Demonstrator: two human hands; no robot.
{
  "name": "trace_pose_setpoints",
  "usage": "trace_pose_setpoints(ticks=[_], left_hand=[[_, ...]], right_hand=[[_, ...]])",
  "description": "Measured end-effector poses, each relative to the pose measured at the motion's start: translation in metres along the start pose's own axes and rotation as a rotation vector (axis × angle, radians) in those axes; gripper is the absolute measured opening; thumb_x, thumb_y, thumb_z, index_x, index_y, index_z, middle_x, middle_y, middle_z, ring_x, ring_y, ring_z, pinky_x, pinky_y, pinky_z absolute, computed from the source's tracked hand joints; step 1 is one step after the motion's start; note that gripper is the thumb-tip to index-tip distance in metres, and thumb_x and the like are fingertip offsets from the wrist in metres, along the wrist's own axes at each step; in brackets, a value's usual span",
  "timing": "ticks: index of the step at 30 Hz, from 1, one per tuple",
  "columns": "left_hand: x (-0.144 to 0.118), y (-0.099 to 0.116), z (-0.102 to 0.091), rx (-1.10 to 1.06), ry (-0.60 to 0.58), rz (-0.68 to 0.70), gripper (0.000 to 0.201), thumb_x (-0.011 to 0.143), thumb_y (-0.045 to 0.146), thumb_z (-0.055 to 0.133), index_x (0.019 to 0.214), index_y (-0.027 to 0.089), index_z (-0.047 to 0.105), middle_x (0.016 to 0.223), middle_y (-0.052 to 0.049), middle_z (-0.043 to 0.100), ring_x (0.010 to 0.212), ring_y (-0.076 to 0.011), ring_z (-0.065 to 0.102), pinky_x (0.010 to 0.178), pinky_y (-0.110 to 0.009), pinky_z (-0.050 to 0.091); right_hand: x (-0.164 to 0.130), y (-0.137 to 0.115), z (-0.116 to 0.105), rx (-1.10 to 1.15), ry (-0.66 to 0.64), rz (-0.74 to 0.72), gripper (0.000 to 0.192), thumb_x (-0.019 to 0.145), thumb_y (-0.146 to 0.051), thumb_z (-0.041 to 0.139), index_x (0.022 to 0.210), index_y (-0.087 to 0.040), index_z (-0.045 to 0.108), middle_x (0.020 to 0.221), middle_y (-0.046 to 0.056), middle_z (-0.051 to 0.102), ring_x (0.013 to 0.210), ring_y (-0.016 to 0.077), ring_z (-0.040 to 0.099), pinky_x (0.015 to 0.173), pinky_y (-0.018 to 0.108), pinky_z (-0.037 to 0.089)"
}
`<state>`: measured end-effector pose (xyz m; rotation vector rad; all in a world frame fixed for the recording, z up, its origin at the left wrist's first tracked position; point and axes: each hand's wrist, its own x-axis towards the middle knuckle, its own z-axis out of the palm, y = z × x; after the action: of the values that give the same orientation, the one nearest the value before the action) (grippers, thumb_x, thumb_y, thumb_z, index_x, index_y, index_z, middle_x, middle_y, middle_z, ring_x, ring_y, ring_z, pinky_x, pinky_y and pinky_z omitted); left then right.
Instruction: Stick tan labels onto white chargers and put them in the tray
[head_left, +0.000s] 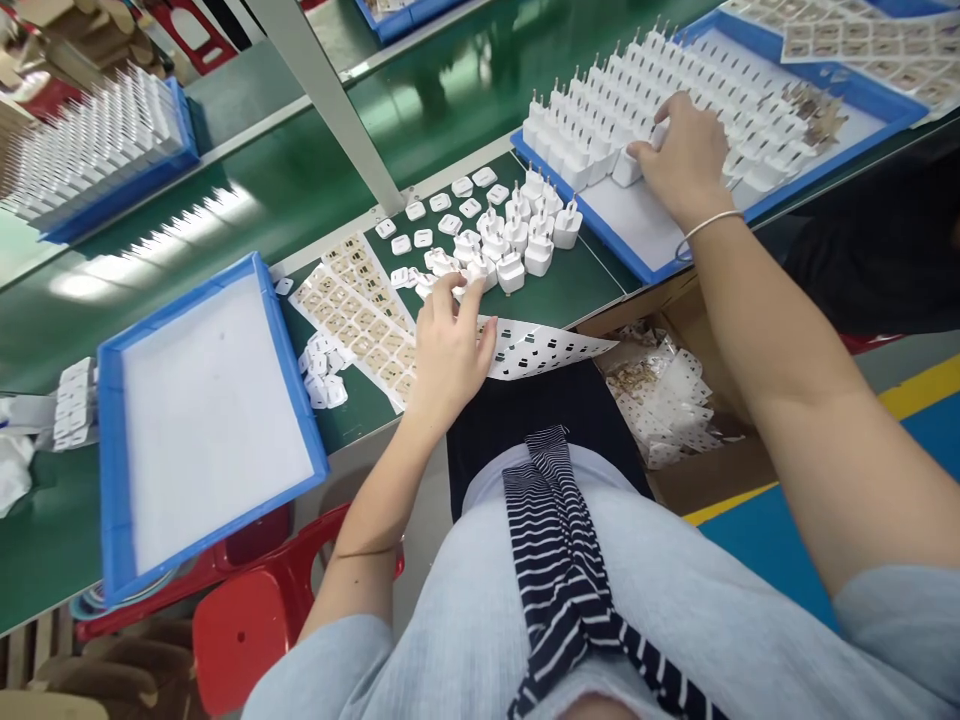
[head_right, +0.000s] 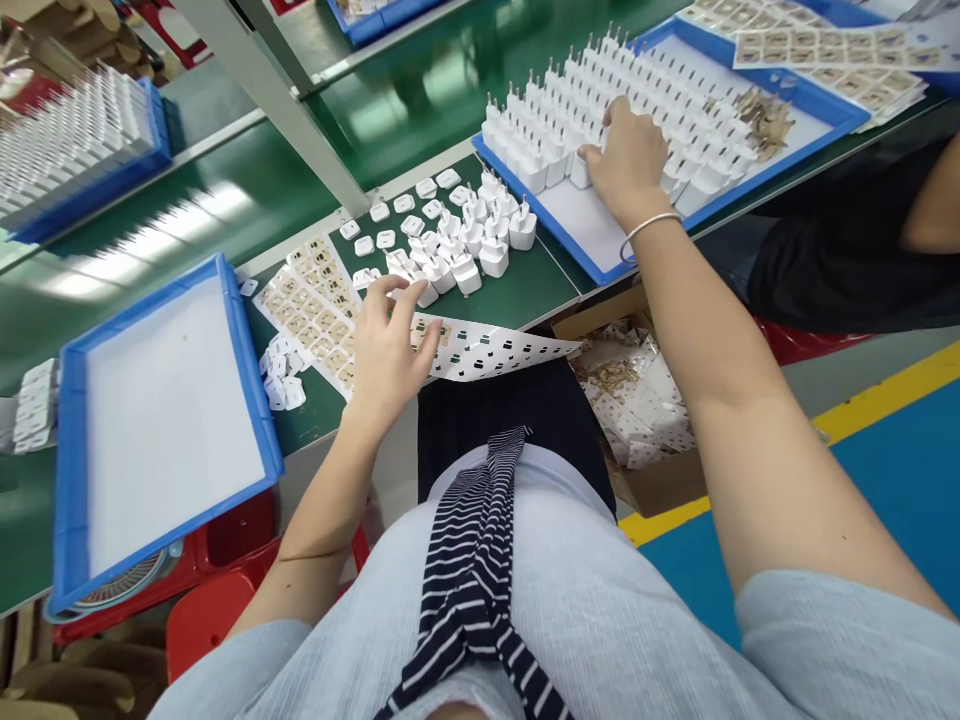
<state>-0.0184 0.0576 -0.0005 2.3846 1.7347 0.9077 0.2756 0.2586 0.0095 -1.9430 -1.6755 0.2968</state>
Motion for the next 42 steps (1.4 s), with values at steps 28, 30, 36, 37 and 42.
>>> trace_pose_setpoints(ticks=[28,30,36,37,42], left_hand=[[-0.08,0.004,-0.005,-0.446,-0.29,-0.093,0.039,0.097,0.033,0.059,0.132,0.019,0.053,0.136,-0.014,0.065,0.129,-0.0286,0.062,0.114,-0.049,0.046],[-0.085,0.009,0.0,-0.347,-0.335,0.005,0.038,0.097,0.033,0.057,0.132,0.017,0.052,0.139,-0.016,0.064,0.138,-0.0318,0.056,0.117,-0.053,0.042],[-0.099,0.008,0.013,-0.247,-0.272,0.1,0.035,0.098,0.034,0.055,0.128,0.014,0.053,0.141,-0.016,0.062,0.14,-0.0321,0.053,0.117,-0.051,0.043],[-0.1,0.006,0.014,-0.218,-0.263,0.1,0.035,0.099,0.034,0.054,0.127,0.014,0.053,0.144,-0.017,0.06,0.142,-0.0327,0.052,0.119,-0.053,0.041],[-0.101,-0.001,0.02,-0.138,-0.283,0.115,0.036,0.1,0.035,0.05,0.128,0.013,0.053,0.146,-0.019,0.059,0.143,-0.0318,0.05,0.121,-0.053,0.037]], right_hand=[[-0.178,-0.066,0.064,0.322,-0.589,-0.632,0.034,0.084,-0.016,0.066,0.118,-0.016,0.07,0.099,0.006,0.066,0.082,0.018,0.058,0.072,0.029,0.041],[-0.178,-0.066,0.068,0.223,-0.599,-0.653,0.034,0.085,-0.018,0.067,0.119,-0.018,0.072,0.105,0.007,0.069,0.085,0.0187,0.062,0.07,0.028,0.04],[-0.189,-0.061,0.061,0.106,-0.581,-0.734,0.02,0.092,-0.025,0.063,0.105,-0.017,0.076,0.102,0.007,0.072,0.09,0.0195,0.065,0.067,0.027,0.039],[-0.19,-0.061,0.06,0.096,-0.572,-0.744,0.019,0.092,-0.024,0.062,0.103,-0.017,0.076,0.101,0.007,0.073,0.09,0.0197,0.066,0.067,0.027,0.039],[-0.189,-0.065,0.069,0.04,-0.515,-0.815,0.018,0.094,-0.02,0.054,0.087,-0.016,0.07,0.09,0.007,0.072,0.083,0.0182,0.064,0.062,0.028,0.032]])
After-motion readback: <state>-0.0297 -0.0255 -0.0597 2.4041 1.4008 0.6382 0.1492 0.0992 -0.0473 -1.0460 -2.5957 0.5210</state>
